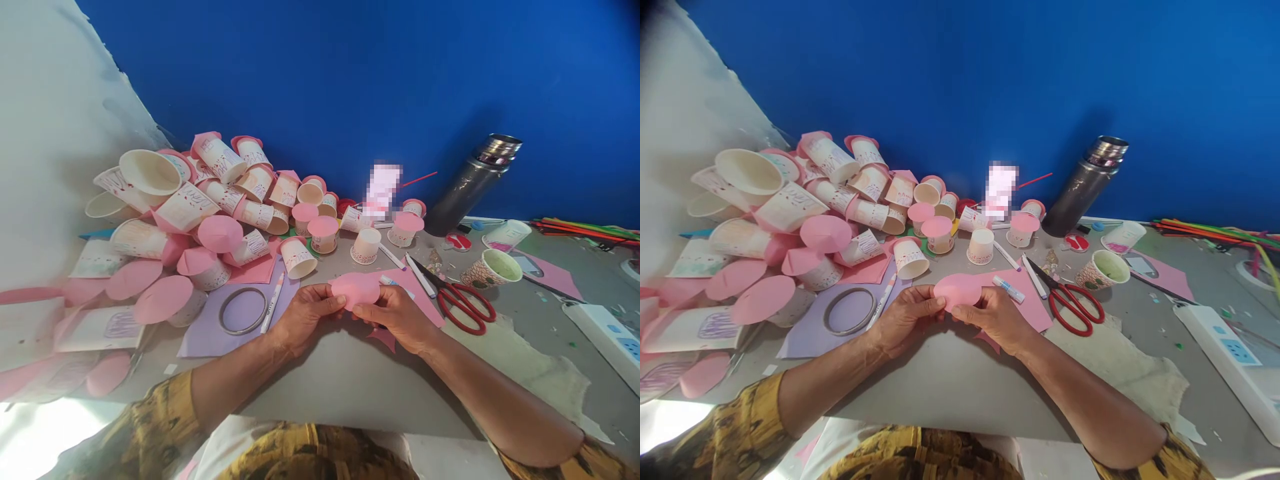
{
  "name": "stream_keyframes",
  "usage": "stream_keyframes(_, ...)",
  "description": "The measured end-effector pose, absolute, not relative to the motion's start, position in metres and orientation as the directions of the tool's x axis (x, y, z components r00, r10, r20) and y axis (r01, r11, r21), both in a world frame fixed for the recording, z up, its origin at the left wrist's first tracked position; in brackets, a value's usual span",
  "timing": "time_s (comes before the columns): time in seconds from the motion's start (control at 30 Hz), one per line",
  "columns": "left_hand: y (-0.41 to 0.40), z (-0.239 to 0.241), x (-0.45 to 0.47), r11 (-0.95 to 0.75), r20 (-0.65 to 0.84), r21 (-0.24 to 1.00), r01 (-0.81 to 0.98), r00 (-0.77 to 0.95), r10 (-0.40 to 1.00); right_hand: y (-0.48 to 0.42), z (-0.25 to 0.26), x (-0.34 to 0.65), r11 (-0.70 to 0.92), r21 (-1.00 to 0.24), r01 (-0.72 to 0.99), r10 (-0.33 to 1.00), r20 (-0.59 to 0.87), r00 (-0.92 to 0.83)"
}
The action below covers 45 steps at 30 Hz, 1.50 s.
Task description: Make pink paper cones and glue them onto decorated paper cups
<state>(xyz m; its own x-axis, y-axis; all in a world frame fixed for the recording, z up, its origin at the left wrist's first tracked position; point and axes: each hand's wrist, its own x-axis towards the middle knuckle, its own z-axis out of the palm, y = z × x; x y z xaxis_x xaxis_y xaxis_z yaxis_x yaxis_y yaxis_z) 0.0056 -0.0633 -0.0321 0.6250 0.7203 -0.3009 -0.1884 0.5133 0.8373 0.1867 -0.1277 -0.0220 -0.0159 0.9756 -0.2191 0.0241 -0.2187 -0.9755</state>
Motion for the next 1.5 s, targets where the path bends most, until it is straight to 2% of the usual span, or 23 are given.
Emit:
stream_keyframes(0.23,-0.064,-0.036,0.006,0.531,-0.324,0.828,-0.179,0.622,0.713,-0.129,-0.023,0.184,-0.130,-0.975,0.183,0.991,-0.120,0.063)
stream_keyframes(0.4,-0.065,-0.033,0.006,0.588,-0.297,0.766,-0.261,0.667,0.683,-0.130,-0.020,0.181,-0.115,-0.987,0.115,0.993,-0.110,0.051)
stream_keyframes(0.5,-0.066,-0.031,0.007,0.571,-0.271,0.774,-0.272,0.673,0.688,-0.130,-0.019,0.180,-0.116,-0.990,0.080,0.993,-0.112,0.046)
stream_keyframes(0.67,-0.067,-0.033,0.009,0.550,-0.292,0.803,-0.230,0.653,0.698,-0.130,-0.020,0.178,-0.094,-0.988,0.124,0.995,-0.091,0.036)
stream_keyframes(0.83,-0.068,-0.035,0.011,0.573,-0.319,0.780,-0.253,0.627,0.711,-0.130,-0.022,0.175,-0.101,-0.982,0.156,0.990,-0.084,0.112)
stream_keyframes(1.03,-0.068,-0.031,0.010,0.552,-0.255,0.762,-0.338,0.626,0.737,-0.129,-0.024,0.176,-0.113,-0.993,0.045,0.986,-0.106,0.130)
stream_keyframes(1.13,-0.069,-0.030,0.008,0.544,-0.238,0.773,-0.328,0.644,0.727,-0.129,-0.024,0.177,-0.108,-0.994,-0.011,0.990,-0.109,0.085)
stream_keyframes(1.33,-0.072,-0.028,0.009,0.499,-0.249,0.823,-0.270,0.620,0.745,-0.131,-0.028,0.175,-0.156,-0.987,0.028,0.986,-0.154,0.062)
stream_keyframes(1.5,-0.068,-0.030,0.004,0.431,-0.152,0.856,-0.286,0.656,0.739,-0.130,-0.026,0.179,-0.193,-0.961,-0.196,0.977,-0.207,0.052)
